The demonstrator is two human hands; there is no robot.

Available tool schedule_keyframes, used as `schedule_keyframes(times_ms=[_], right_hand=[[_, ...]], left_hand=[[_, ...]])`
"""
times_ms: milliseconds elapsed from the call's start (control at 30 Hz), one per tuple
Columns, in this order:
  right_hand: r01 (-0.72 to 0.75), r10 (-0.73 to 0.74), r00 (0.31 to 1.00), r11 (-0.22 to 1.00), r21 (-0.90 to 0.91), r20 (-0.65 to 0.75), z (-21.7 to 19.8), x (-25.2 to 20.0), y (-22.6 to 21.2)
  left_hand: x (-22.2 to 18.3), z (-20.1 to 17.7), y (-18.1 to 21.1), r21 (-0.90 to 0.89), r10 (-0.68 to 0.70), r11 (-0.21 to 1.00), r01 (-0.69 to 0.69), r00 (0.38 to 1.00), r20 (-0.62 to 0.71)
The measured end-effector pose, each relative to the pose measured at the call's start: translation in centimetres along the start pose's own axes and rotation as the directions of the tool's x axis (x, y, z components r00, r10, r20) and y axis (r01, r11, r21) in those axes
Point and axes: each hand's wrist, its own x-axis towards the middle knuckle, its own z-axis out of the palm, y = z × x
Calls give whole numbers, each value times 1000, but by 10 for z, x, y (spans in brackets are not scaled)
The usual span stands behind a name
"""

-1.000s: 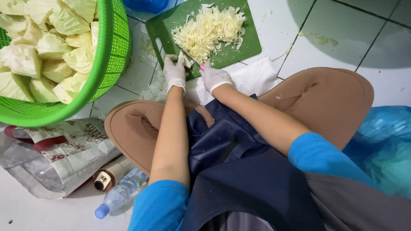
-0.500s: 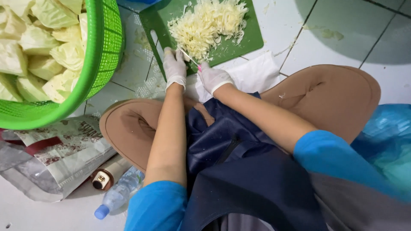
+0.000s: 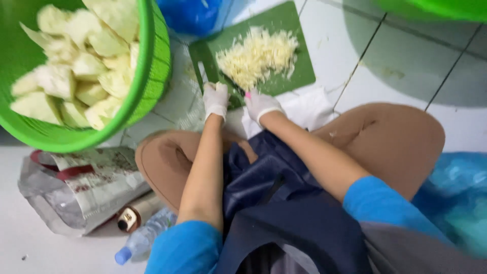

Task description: Shredding cabbage chunks into thin strips using a knife on a cutting board while sitting on the floor.

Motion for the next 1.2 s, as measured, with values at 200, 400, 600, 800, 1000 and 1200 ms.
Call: schedule_keyframes(times_ms=[200, 400, 600, 800, 1000, 1200], right_hand=[[50, -37, 982, 996, 69, -187, 34, 19, 17], [44, -40, 980, 999, 12, -197, 25, 14, 13], [116, -102, 926, 993, 17, -364, 15, 6, 12], [83, 56, 855, 966, 243, -516, -45, -7, 30], [141, 187, 633, 927, 349, -752, -86, -23, 63], [34, 181, 809, 936, 351, -560, -113, -86, 51]], left_hand=[[-3, -114, 170, -657, 356, 688, -308, 932, -65], [-41, -131, 169, -763, 350, 596, -250, 936, -33], [46, -36, -101, -105, 244, 959, -263, 955, -167], [17, -22, -34, 121, 45, 992, -27, 989, -144], [40, -17, -41, 192, 70, 980, -49, 992, -104], [23, -47, -7, 394, -112, 916, 78, 992, 64]])
